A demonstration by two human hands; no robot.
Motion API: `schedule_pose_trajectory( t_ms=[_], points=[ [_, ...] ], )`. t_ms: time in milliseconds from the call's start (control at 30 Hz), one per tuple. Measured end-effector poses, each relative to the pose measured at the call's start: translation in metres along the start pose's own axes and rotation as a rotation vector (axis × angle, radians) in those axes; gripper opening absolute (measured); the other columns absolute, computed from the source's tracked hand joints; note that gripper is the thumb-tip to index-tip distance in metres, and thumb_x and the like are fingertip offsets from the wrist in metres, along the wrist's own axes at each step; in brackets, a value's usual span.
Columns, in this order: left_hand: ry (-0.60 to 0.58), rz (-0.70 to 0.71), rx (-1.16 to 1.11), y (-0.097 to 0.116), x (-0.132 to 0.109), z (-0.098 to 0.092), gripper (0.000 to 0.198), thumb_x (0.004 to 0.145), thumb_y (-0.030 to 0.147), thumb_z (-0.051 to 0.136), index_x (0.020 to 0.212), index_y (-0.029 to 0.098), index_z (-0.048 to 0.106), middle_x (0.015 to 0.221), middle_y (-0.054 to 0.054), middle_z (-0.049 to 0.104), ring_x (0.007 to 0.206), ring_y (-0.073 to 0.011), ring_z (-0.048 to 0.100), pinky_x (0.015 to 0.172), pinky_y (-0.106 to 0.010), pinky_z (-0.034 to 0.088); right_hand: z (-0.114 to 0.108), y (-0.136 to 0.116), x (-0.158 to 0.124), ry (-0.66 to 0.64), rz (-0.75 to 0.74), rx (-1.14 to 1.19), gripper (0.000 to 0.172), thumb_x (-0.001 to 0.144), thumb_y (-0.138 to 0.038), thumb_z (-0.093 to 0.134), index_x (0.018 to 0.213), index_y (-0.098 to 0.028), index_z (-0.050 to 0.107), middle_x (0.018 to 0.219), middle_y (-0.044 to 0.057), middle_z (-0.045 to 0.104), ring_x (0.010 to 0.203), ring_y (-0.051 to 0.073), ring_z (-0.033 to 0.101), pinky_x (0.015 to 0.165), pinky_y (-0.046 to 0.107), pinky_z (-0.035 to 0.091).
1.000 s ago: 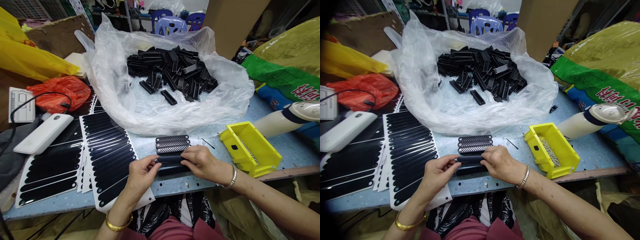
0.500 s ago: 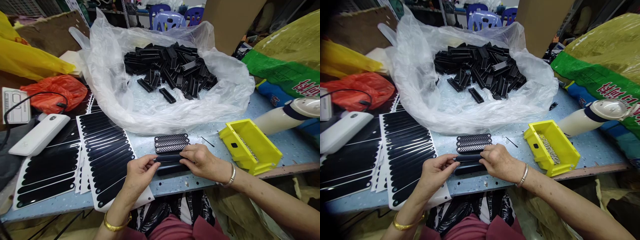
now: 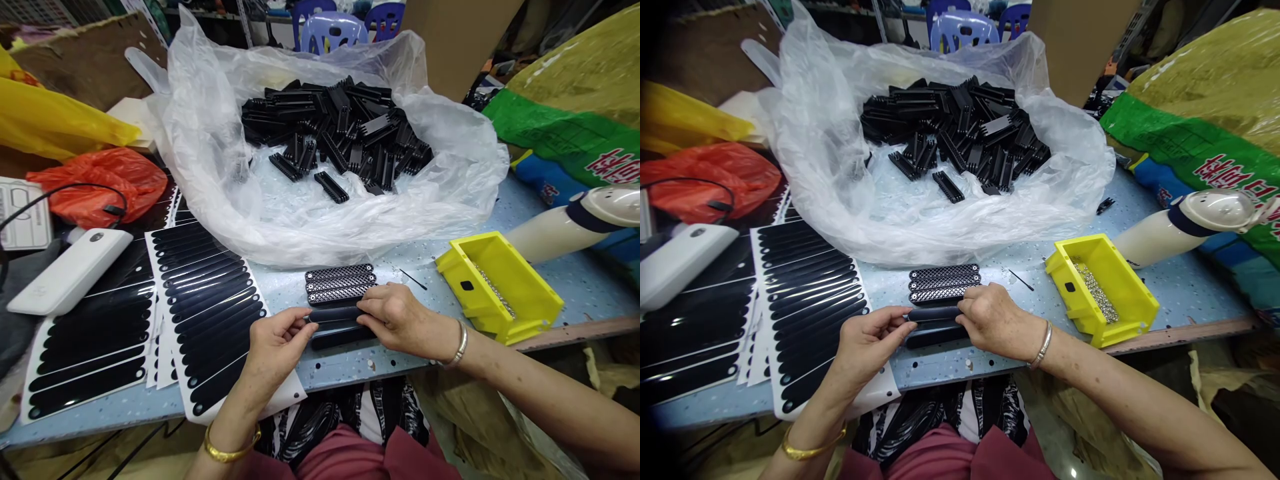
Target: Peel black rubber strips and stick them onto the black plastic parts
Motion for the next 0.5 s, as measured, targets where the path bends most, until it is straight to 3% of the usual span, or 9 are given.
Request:
schedule_pose_trajectory(
  t_ms=[233,500],
  points=[
    [-0.014,-0.029,-0.015,-0.0007,0.0013,-0.0010,0.020,0.070,0.025,0.071,0.087,0.015,0.077,0.059,-0.001,0.067,0.049,-0.0104,0.058,0.047,-0.018,0.047,0.0013,0.0001,-0.0002,-0.009,-0.002,-0.027,0.012,0.085,-0.013,0.064,0.074,-0.011,0.068,0.071,0.005,0.062,0.065,0.016,0.055,0.059,0.029,0.032],
    [-0.170,-0.151,-0.063,0.0008,0.0073,-0.0002,0.029,0.085,0.036,0.058,0.092,0.014,0.075,0.063,-0.004,0.067,0.049,-0.0115,0.059,0.043,-0.018,0.043,0.0032,0.0009,0.0001,-0.052,-0.012,-0.046,0.015,0.088,-0.014,0.061,0.073,-0.012,0.065,0.072,0.005,0.061,0.067,0.015,0.054,0.059,0.030,0.031]
  ],
)
Point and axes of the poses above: each hand's wrist, its own x-axis towards the middle knuckle, its own z-axis out of the palm, y = z × x, the point moved 7 cm from there along x, towards the middle knuckle
